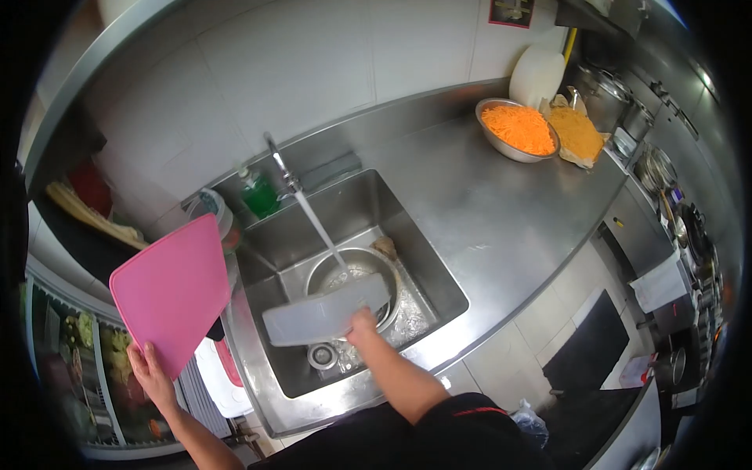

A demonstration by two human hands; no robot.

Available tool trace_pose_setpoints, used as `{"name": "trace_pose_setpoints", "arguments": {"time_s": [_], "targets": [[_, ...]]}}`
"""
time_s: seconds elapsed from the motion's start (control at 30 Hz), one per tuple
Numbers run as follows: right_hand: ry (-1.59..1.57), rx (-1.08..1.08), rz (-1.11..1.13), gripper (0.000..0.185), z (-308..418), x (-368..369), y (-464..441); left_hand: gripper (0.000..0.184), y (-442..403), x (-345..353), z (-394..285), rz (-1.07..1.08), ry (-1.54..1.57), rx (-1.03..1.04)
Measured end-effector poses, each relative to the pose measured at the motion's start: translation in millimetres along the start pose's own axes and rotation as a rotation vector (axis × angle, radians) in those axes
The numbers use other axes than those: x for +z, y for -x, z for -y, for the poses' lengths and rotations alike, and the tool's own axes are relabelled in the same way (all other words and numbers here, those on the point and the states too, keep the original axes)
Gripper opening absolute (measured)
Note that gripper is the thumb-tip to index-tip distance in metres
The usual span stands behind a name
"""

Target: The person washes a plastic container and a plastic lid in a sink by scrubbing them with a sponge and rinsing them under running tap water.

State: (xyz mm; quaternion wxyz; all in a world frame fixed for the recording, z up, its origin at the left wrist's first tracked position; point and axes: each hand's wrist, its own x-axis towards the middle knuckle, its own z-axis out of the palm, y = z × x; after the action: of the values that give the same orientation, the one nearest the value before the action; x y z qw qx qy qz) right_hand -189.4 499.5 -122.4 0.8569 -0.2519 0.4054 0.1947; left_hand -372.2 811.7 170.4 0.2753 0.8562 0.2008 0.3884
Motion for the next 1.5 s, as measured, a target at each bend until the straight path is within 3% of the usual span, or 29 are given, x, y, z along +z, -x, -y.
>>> {"name": "trace_pose_setpoints", "arguments": {"time_s": [0.07,0.17,0.27,0.37,0.47,0.5,0.7,1.2,1.5], "targets": [[0.100,-0.023,-0.104,0.039,21,1,27,0.027,-3,-2,7,0.018,0.008,0.016],[0.476,-0.206,-0.073,0.031,39,-14,50,0.025,-5,2,8,0.021,0.048,-0.015],[0.583,-0.325,-0.022,0.032,62,7,104,0.025,-1,-2,9,0.028,0.050,-0.029],[0.826,-0.552,0.132,0.030,67,18,87,0.025,7,-6,8,0.013,0.057,-0.036],[1.096,-0.779,0.127,0.031,62,47,70,0.025,21,-11,6,-0.013,0.080,-0.068],[1.360,-0.810,0.093,0.034,64,57,76,0.026,24,-13,5,-0.017,0.085,-0.078],[1.974,-0.803,0.274,0.020,63,54,70,0.027,29,-28,10,-0.032,0.003,-0.089],[2.547,-1.171,0.470,0.025,117,27,37,0.023,38,-23,3,-0.097,0.101,-0.178],[2.888,-0.926,0.480,0.018,148,49,126,0.023,45,-19,23,-0.152,0.204,-0.269]]}}
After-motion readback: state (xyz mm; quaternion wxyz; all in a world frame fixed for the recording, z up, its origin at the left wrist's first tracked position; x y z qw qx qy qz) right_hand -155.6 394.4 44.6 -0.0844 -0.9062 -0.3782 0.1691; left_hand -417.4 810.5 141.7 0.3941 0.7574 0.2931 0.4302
